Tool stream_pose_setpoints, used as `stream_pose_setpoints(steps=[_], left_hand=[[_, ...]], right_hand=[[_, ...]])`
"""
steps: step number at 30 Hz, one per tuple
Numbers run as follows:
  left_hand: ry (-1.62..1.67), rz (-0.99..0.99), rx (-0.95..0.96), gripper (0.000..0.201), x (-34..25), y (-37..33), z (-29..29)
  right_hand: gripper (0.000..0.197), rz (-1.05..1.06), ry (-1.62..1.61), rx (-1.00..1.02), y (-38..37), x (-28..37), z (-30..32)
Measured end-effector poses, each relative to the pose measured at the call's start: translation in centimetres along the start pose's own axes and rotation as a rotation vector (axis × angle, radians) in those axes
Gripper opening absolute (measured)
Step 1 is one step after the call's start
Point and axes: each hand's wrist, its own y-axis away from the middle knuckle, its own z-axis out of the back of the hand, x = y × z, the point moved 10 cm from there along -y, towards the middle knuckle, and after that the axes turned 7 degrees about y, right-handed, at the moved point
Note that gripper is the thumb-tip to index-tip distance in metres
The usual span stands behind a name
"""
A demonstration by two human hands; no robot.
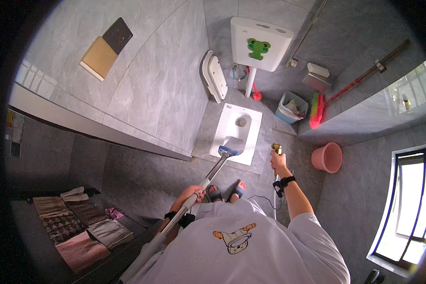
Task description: Cleaning a squat toilet and the surrounding floor area using a mop and a water spray hose.
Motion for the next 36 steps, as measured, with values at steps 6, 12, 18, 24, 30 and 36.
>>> stream_pose_setpoints(steps=[6,12,18,24,30,36], left_hand=[[-0.046,0.009,0.018,0.020,0.1,0.1,-0.2],[-0.056,-0.025,0.002,0.019,-0.2,1.0,-1.1],[-0.029,-0.072,0.006,0.019,-0.3,-0.3,0.0],[-0.001,-0.051,0.012,0.020,-0.2,-0.2,0.0],[-0.094,-0.080,-0.013,0.018,-0.4,-0.3,0.5],[-0.029,-0.046,-0.051,0.019,0.1,-0.9,1.0]], right_hand=[[0.025,0.025,-0.025,-0.004,0.2,0.4,-0.2],[0.026,0.033,-0.030,0.009,0.5,0.7,-0.8],[0.022,0.046,0.002,-0.018,0.2,0.5,-0.6],[0.030,0.037,0.012,-0.067,0.5,0.6,-0.5],[0.031,0.030,0.070,-0.099,-0.3,-0.3,-0.3],[0.033,0.070,0.132,-0.161,-1.5,-1.3,0.3]])
